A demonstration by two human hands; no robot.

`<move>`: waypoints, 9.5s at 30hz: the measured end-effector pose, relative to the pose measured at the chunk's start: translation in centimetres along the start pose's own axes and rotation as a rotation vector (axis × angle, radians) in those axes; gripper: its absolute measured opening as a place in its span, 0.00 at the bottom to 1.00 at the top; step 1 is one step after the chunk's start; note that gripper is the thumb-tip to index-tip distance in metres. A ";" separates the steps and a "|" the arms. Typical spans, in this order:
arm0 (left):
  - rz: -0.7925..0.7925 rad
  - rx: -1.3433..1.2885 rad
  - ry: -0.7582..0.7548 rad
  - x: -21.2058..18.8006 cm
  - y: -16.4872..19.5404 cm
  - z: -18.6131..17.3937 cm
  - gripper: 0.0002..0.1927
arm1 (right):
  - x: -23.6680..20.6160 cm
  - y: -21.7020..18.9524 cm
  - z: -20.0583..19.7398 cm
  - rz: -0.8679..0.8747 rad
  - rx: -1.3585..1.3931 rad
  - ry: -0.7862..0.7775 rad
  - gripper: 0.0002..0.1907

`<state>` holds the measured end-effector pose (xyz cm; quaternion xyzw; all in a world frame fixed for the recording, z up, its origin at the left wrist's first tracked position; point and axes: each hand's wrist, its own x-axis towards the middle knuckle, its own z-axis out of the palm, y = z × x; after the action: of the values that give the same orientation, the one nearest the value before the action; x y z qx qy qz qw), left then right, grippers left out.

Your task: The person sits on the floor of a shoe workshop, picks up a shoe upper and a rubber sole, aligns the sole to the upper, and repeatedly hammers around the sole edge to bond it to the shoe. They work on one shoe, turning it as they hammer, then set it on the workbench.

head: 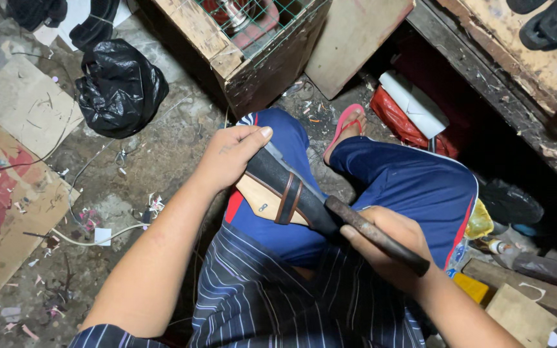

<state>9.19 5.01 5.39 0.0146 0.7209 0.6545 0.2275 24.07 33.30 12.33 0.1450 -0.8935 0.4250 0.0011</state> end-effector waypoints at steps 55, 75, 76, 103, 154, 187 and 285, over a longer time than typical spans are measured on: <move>0.077 0.164 -0.126 0.0 1.6 2.4 0.23 | 2.1 1.7 0.7 0.312 0.054 -0.022 0.10; 0.050 0.374 0.006 1.2 0.2 4.7 0.28 | 11.5 0.6 2.5 -0.024 -0.001 -0.046 0.13; 0.101 0.319 0.036 0.8 0.2 4.8 0.26 | 12.0 0.3 2.1 0.006 0.006 -0.090 0.14; 0.520 0.214 -0.249 -8.6 10.6 7.6 0.31 | 3.5 -5.3 -7.2 -0.037 -0.027 -0.014 0.14; 0.109 -0.302 -0.226 -2.6 0.8 2.5 0.31 | 6.5 0.7 4.0 0.207 0.044 0.018 0.19; 0.641 0.553 0.123 -8.1 16.9 3.3 0.32 | 8.3 -4.7 0.7 0.102 0.788 0.306 0.21; 0.966 0.670 -0.002 -8.5 15.9 5.8 0.30 | 5.2 -7.3 -7.2 -0.236 -0.053 0.056 0.08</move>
<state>14.43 10.00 22.92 0.4132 0.7998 0.4206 -0.1126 20.09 33.02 23.15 0.2370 -0.8808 0.4020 0.0797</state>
